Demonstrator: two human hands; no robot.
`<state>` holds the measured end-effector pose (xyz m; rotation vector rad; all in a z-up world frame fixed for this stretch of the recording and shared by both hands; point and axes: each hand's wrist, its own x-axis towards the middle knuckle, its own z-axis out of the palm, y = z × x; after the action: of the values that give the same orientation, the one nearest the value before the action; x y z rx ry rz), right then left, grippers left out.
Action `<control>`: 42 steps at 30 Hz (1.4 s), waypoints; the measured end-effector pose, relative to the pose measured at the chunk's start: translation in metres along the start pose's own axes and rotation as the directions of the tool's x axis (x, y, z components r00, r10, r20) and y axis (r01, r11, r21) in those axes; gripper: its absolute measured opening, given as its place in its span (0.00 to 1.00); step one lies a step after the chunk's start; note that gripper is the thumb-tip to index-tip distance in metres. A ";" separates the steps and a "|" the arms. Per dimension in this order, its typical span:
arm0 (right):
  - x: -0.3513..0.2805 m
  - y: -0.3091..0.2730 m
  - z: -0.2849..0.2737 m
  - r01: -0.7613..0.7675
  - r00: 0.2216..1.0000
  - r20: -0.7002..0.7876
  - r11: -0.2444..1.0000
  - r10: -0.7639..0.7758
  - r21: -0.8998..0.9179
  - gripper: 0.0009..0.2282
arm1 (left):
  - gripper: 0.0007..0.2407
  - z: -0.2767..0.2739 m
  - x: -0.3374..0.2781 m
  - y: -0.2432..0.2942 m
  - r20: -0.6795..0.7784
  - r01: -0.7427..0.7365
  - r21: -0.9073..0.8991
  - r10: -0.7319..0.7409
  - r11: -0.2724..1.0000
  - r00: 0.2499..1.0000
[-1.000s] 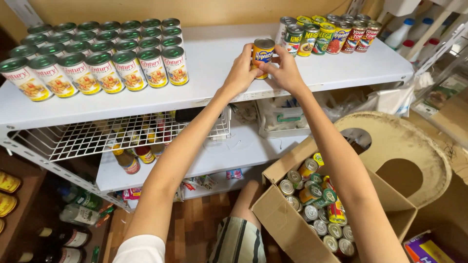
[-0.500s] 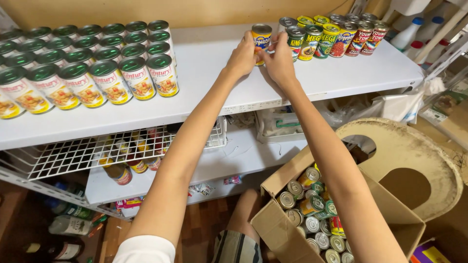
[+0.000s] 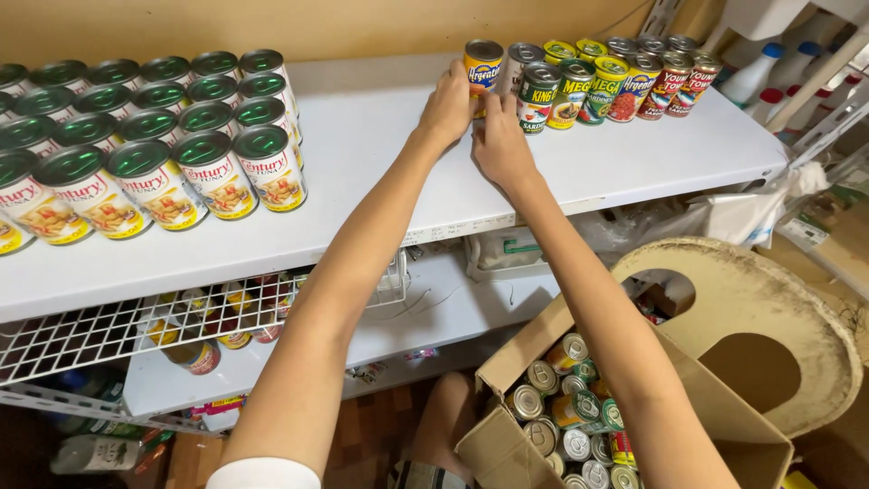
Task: Stocking canned goods from a cardboard box onto grocery store shelves.
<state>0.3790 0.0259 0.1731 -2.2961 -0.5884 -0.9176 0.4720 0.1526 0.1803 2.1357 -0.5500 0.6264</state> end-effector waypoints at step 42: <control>-0.002 -0.005 -0.004 -0.007 0.999 -0.045 1.000 0.007 -0.013 0.22 | 0.22 -0.023 -0.023 0.038 -0.013 -0.013 -0.118 0.011 0.993 1.000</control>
<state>0.3729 0.0264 0.1761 -2.2816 -0.5562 -0.9706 0.4268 0.1535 0.2009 2.0182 -0.5797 0.5985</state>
